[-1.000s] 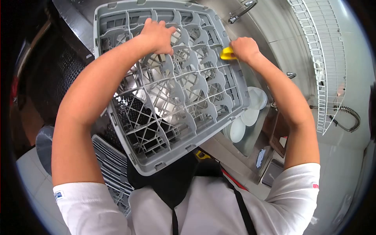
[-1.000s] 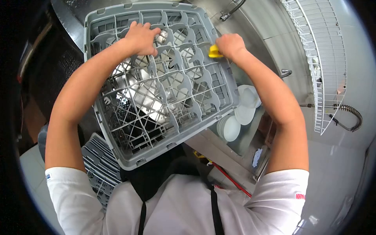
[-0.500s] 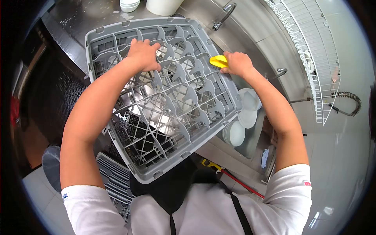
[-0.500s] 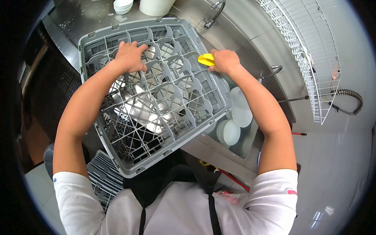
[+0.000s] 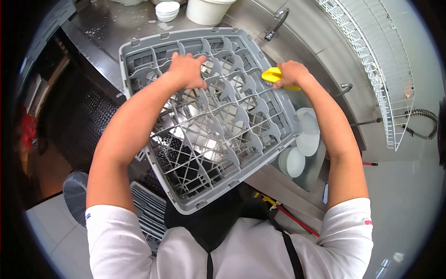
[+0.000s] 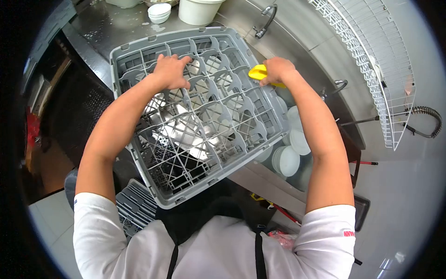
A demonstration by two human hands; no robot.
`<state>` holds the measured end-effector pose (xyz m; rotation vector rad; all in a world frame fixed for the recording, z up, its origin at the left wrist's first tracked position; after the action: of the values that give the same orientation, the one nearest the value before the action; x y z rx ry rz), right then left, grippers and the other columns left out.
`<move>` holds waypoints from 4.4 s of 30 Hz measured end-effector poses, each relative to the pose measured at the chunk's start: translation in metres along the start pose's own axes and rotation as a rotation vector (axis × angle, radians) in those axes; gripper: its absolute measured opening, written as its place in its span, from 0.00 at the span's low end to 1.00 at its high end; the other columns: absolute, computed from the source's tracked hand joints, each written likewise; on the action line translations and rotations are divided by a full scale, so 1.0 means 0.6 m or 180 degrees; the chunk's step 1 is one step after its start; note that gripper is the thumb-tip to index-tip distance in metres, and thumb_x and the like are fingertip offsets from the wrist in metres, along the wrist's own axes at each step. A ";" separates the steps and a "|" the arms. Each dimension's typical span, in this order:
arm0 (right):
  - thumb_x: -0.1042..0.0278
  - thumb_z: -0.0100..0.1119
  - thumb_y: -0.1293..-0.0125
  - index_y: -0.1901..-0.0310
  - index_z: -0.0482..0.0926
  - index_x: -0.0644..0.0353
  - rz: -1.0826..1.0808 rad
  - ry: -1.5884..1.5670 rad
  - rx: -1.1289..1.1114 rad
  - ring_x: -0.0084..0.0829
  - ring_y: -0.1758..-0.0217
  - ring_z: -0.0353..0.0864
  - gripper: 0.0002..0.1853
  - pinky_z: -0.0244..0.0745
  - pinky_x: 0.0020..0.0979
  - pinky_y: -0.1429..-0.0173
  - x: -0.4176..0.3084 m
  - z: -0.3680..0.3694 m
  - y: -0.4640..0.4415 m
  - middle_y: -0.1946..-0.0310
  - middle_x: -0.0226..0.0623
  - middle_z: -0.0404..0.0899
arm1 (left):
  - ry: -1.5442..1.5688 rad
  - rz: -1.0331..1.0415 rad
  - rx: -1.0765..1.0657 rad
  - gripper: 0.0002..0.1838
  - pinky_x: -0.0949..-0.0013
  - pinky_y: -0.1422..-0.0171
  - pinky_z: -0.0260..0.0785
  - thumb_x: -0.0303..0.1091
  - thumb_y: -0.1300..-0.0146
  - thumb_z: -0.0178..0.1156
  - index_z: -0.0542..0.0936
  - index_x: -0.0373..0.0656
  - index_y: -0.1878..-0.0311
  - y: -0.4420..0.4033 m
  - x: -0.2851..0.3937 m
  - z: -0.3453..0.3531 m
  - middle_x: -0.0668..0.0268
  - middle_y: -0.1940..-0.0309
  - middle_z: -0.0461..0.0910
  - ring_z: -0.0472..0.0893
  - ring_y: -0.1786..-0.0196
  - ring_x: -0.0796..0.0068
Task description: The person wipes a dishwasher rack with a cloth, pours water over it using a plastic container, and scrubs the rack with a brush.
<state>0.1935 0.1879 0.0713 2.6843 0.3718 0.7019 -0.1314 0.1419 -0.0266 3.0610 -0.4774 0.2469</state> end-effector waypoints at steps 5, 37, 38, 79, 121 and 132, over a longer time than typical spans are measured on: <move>0.41 0.81 0.53 0.46 0.85 0.52 -0.0010 0.0010 0.0040 0.44 0.44 0.86 0.35 0.81 0.45 0.42 -0.007 -0.008 -0.005 0.50 0.42 0.87 | -0.0050 -0.0108 -0.0047 0.49 0.45 0.30 0.62 0.61 0.56 0.76 0.72 0.54 0.29 0.002 0.002 -0.007 0.49 0.44 0.81 0.81 0.39 0.51; 0.51 0.77 0.45 0.52 0.88 0.55 -0.0141 0.0735 0.0295 0.43 0.50 0.90 0.22 0.85 0.42 0.47 -0.055 -0.012 -0.033 0.55 0.41 0.89 | -0.0133 -0.0115 -0.0399 0.39 0.48 0.31 0.59 0.59 0.52 0.72 0.79 0.62 0.33 -0.004 0.004 -0.013 0.53 0.42 0.77 0.78 0.37 0.50; 0.51 0.77 0.46 0.52 0.88 0.54 -0.0195 0.0837 -0.0010 0.43 0.49 0.90 0.23 0.85 0.42 0.46 -0.052 -0.006 -0.028 0.55 0.41 0.89 | -0.0144 -0.0126 -0.0382 0.40 0.48 0.32 0.59 0.60 0.54 0.73 0.79 0.62 0.34 -0.006 0.002 -0.007 0.53 0.43 0.77 0.78 0.38 0.50; 0.52 0.85 0.53 0.50 0.89 0.54 -0.0530 0.1594 0.0142 0.39 0.45 0.88 0.28 0.84 0.41 0.44 -0.074 -0.090 -0.142 0.49 0.38 0.88 | -0.0079 -0.0118 -0.0027 0.45 0.50 0.32 0.60 0.58 0.56 0.74 0.74 0.49 0.34 0.014 0.011 0.001 0.53 0.43 0.78 0.77 0.38 0.51; 0.55 0.77 0.47 0.49 0.86 0.50 -0.0895 0.1664 0.0649 0.45 0.47 0.88 0.23 0.84 0.43 0.44 -0.099 -0.172 -0.213 0.50 0.40 0.88 | -0.0134 -0.0091 0.0471 0.44 0.50 0.33 0.60 0.57 0.58 0.76 0.74 0.46 0.38 0.027 0.014 0.013 0.53 0.46 0.79 0.79 0.41 0.52; 0.60 0.80 0.51 0.53 0.88 0.50 -0.0979 0.1982 0.1058 0.44 0.50 0.89 0.21 0.84 0.43 0.47 -0.087 -0.176 -0.228 0.56 0.42 0.89 | -0.0222 -0.0206 0.0447 0.47 0.51 0.32 0.60 0.57 0.58 0.76 0.72 0.43 0.36 0.038 0.029 0.008 0.54 0.44 0.79 0.78 0.39 0.54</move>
<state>0.0733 0.3220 0.0832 2.5372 1.1134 1.4723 -0.1215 0.1145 -0.0282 3.2246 -0.3785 0.1795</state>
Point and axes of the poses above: each hand's wrist, its own y-axis away from the middle knuckle, its own z-axis out of the palm, x = y × z, the point moved 1 cm from there along -y, towards the middle knuckle
